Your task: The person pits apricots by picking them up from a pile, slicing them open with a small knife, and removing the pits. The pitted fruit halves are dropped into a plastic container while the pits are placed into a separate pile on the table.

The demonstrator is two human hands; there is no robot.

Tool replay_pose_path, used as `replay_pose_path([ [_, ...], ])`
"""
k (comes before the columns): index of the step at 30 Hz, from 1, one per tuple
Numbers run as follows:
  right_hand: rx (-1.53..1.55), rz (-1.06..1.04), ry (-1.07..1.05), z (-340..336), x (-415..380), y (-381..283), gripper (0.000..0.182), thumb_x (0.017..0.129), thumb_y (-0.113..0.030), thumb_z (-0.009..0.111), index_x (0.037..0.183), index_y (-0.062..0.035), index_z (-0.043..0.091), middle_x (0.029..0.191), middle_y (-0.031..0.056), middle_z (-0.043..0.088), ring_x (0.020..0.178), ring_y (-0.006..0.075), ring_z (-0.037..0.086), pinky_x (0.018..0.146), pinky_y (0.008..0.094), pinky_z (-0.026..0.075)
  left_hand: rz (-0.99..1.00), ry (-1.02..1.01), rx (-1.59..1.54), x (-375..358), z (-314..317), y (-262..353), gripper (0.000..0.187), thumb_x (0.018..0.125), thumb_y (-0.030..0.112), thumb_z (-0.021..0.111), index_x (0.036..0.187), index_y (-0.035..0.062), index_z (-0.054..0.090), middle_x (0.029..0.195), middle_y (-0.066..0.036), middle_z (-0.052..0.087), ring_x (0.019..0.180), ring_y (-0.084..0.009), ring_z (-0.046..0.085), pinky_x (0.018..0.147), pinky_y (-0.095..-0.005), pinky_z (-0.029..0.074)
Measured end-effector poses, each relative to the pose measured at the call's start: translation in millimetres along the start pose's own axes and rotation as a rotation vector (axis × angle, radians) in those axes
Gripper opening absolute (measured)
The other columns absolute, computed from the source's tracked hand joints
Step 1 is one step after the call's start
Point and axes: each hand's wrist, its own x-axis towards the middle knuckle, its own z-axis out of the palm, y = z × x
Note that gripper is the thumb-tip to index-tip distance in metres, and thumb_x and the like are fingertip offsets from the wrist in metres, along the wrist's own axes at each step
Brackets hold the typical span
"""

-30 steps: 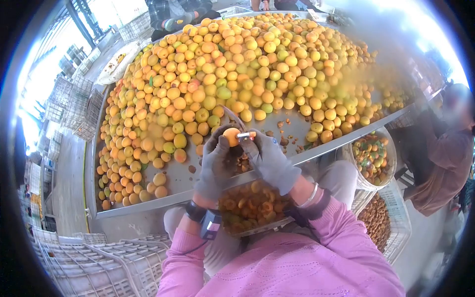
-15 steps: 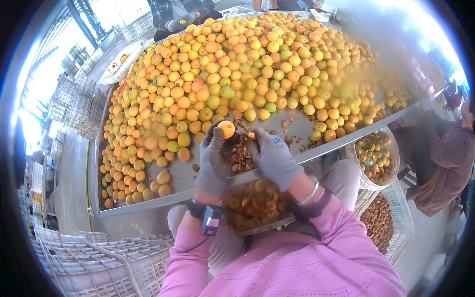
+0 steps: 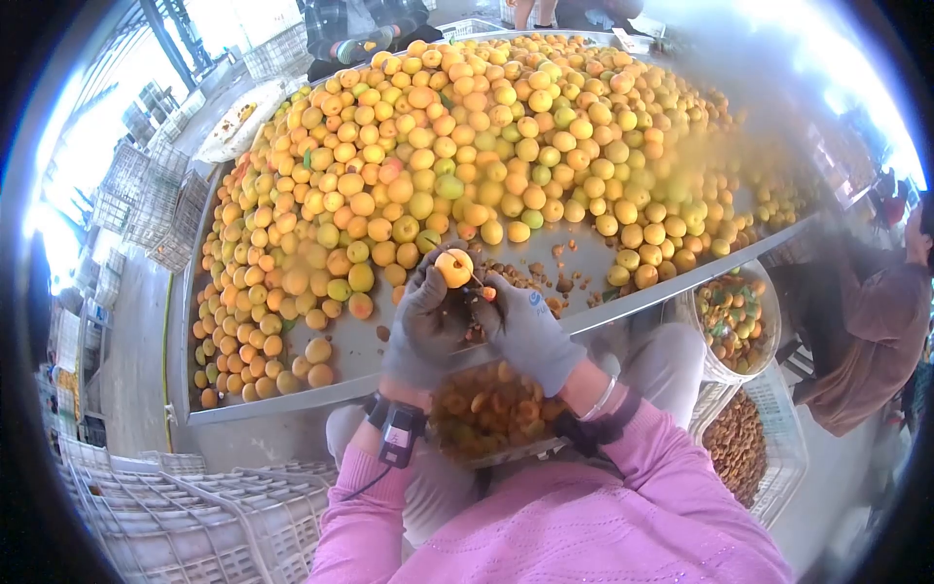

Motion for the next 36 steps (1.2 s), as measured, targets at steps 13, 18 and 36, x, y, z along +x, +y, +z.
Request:
replay_pose_path([
  [13,0.216,0.111,-0.145,-6.8,-19.8,10.8,0.027,0.096,-0.017,0.055,0.116,0.0028,0.056,0.082,0.0071,0.064,0.075,0.0099,0.056,0.068,0.0303,0.048,0.147,-0.016,0.473,4.4,3.8,13.0,0.058,0.08,0.025,0.079,0.125,0.0005,0.052,0.111,-0.01,0.063,0.1,-0.0188,0.062,0.085,-0.0327,0.053],
  [18,0.275,0.121,-0.034,-6.2,-21.6,3.7,0.034,0.096,-0.018,0.056,0.12,0.0057,0.054,0.085,0.0045,0.064,0.078,0.0085,0.057,0.069,0.0278,0.048,-0.037,0.089,-0.102,-9.4,17.6,-12.8,0.035,0.091,0.021,0.069,0.118,0.0017,0.057,0.108,-0.008,0.064,0.1,-0.0169,0.061,0.089,-0.0326,0.051],
  [36,0.28,0.121,-0.065,-17.2,-30.7,9.1,0.027,0.098,-0.023,0.055,0.106,0.0027,0.058,0.084,0.0037,0.063,0.077,0.0088,0.055,0.071,0.0283,0.048,0.0,0.059,-0.083,-14.0,21.2,-19.9,0.04,0.096,0.012,0.06,0.134,0.0041,0.047,0.121,-0.006,0.06,0.104,-0.0153,0.06,0.088,-0.0282,0.051],
])
